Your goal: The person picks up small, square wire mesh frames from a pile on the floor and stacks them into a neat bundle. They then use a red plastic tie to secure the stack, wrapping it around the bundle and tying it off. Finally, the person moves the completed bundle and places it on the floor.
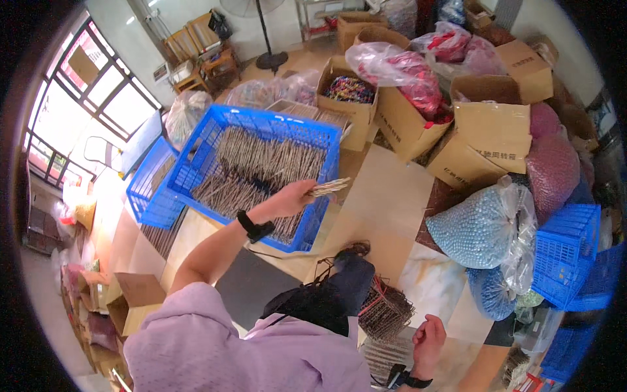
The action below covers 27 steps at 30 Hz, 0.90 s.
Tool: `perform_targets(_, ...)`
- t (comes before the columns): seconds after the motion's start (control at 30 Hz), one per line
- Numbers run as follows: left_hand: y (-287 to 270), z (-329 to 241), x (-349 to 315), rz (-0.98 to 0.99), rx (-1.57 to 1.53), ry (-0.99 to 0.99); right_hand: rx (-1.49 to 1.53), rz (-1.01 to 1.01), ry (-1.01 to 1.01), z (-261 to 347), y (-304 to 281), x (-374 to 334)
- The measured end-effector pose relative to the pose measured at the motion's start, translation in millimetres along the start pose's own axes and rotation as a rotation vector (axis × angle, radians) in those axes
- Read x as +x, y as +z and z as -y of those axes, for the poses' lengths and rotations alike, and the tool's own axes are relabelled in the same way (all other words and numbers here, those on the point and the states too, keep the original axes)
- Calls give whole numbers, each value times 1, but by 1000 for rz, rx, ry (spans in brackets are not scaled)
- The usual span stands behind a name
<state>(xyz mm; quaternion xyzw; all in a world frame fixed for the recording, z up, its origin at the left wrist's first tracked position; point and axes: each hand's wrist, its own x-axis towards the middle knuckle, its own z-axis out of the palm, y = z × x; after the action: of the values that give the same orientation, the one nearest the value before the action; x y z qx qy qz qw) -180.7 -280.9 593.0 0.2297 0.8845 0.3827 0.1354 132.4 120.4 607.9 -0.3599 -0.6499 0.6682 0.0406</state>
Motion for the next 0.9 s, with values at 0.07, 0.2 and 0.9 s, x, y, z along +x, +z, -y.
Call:
perform_targets(0.07, -7, 44, -9, 65, 96, -135, 2, -10, 48, -12, -9, 4)
perform_targets(0.2, -14, 132, -14, -22, -79, -505, -106, -69, 65, -32, -14, 19)
perform_targets(0.9, 44, 323, -106, 528, 606, -699, -286, -19, 219, -2, 44, 55)
